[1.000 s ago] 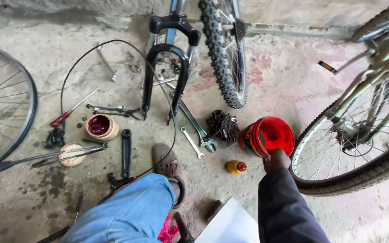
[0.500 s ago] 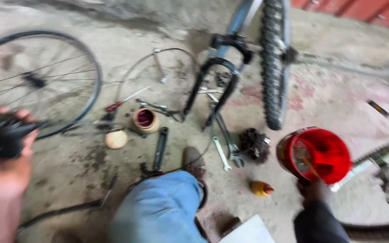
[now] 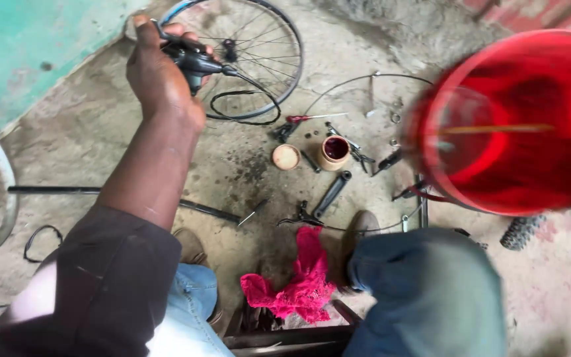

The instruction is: Installing and greasing a shifter cable into a bicycle shifter mechanism while the bike is disassembled on the ground.

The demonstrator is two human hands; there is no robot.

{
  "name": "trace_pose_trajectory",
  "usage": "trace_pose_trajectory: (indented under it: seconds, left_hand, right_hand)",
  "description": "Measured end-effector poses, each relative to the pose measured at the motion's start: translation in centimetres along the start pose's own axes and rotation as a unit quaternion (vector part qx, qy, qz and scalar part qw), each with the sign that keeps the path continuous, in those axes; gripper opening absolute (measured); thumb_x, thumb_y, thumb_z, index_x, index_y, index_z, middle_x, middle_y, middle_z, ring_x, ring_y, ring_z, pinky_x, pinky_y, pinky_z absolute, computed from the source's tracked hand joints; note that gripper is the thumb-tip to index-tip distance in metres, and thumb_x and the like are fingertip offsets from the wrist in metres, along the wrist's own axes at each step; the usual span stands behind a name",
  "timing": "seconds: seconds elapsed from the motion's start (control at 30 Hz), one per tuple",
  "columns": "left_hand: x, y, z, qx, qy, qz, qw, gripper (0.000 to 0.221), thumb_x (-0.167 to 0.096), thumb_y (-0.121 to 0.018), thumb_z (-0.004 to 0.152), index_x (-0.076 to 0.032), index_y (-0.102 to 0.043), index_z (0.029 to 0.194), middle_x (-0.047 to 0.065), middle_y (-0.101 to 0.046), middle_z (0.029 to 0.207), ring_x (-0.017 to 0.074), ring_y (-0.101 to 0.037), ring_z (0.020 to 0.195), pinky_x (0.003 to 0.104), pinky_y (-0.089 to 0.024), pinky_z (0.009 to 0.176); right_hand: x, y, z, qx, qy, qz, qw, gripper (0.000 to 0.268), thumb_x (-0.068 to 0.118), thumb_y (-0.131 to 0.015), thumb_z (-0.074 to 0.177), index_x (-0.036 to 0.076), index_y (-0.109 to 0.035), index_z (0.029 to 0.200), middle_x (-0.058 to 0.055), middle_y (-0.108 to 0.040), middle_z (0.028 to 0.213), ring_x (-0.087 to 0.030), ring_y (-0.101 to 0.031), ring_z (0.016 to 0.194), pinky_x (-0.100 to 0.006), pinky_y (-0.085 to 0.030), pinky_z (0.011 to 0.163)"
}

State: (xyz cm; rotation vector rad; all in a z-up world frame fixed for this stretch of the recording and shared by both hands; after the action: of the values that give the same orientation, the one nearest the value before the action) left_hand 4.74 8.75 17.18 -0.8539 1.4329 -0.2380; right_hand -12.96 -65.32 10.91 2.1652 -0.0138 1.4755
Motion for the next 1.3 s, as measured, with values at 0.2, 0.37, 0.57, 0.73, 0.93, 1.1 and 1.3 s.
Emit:
trace_pose_trajectory:
  seconds: [0.2,0.37,0.57,0.73,0.93,1.1,1.3]
  left_hand:
    - [-3.5,2.2,1.0,-0.017,-0.049,0.009,0.999,0.042,-0.046,-0.055,0.089,-0.006,-0.067,0.094,0.010,-0.068,0.081,0.0253,-0.073,0.065,0.037,-0.050,0.052]
    - [-4.6,2.8,1.3,-0.046,-0.061,0.046,0.996,0.041,-0.046,-0.051,0.091,-0.008,-0.067,0.093,0.007,-0.069,0.082,0.0216,-0.073,0.064,0.035,-0.049,0.054]
    - [-4.0,1.9,1.2,-0.038,-0.029,0.050,0.998,0.041,-0.042,-0.052,0.092,-0.004,-0.065,0.097,0.008,-0.067,0.082,0.0217,-0.072,0.069,0.031,-0.051,0.057]
    - [-3.7,1.1,0.6,-0.029,-0.029,0.024,0.999,0.041,-0.040,-0.055,0.090,-0.001,-0.066,0.093,0.012,-0.066,0.080,0.0232,-0.069,0.068,0.035,-0.060,0.065]
    - [-3.3,0.7,0.4,-0.019,-0.022,0.031,0.999,0.040,-0.039,-0.055,0.091,-0.001,-0.064,0.094,0.011,-0.064,0.080,0.0220,-0.068,0.067,0.034,-0.059,0.063]
    - [-2.1,0.4,0.5,0.005,-0.026,0.043,0.999,0.044,-0.044,-0.055,0.090,-0.003,-0.066,0.098,0.009,-0.066,0.083,0.0208,-0.069,0.068,0.036,-0.058,0.065]
    - [-1.7,0.5,0.5,0.025,-0.032,0.036,0.999,0.042,-0.044,-0.057,0.090,-0.004,-0.067,0.096,0.010,-0.066,0.084,0.0215,-0.070,0.069,0.037,-0.062,0.066]
  right_hand:
    - [10.5,-33.1,-2.4,0.231,-0.003,-0.010,0.973,0.037,0.001,-0.055,0.098,0.000,-0.057,0.135,-0.014,-0.062,0.112,-0.026,-0.060,0.091,-0.038,-0.052,0.079]
    - [-1.3,-48.5,0.8,0.343,-0.070,0.072,0.934,0.040,-0.003,-0.057,0.088,-0.005,-0.061,0.128,-0.016,-0.069,0.103,-0.023,-0.067,0.079,-0.032,-0.058,0.068]
    - [-9.9,-48.7,-0.5,0.087,0.012,-0.150,0.985,0.035,0.020,-0.055,0.089,-0.007,-0.063,0.111,-0.023,-0.072,0.092,-0.034,-0.069,0.078,-0.044,-0.055,0.072]
    - [-15.7,-47.4,-1.5,0.025,-0.014,-0.173,0.985,0.037,0.022,-0.048,0.094,-0.003,-0.050,0.121,-0.032,-0.067,0.107,-0.050,-0.065,0.094,-0.058,-0.051,0.083]
    - [-20.5,-50.3,-2.5,0.085,-0.055,-0.205,0.974,0.041,0.026,-0.053,0.091,-0.001,-0.060,0.122,-0.028,-0.072,0.105,-0.045,-0.069,0.090,-0.052,-0.056,0.080]
    - [-17.3,-51.3,-6.8,0.069,-0.133,-0.157,0.976,0.037,0.024,-0.056,0.095,-0.006,-0.060,0.117,-0.023,-0.070,0.101,-0.035,-0.071,0.076,-0.044,-0.059,0.073]
    - [-7.7,-48.8,-7.7,-0.046,0.113,-0.332,0.936,0.061,0.033,-0.069,0.087,-0.001,-0.044,0.131,-0.024,-0.050,0.125,-0.045,-0.055,0.109,-0.056,-0.045,0.093]
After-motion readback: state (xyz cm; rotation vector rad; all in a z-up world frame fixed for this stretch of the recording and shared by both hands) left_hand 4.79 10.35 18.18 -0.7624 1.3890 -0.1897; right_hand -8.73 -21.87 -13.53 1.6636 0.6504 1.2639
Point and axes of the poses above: each hand's wrist, its own z-axis towards the middle knuckle, its own y-axis out of the back of the hand, x = y × z, the point moved 10 cm from there along z, towards the middle knuckle
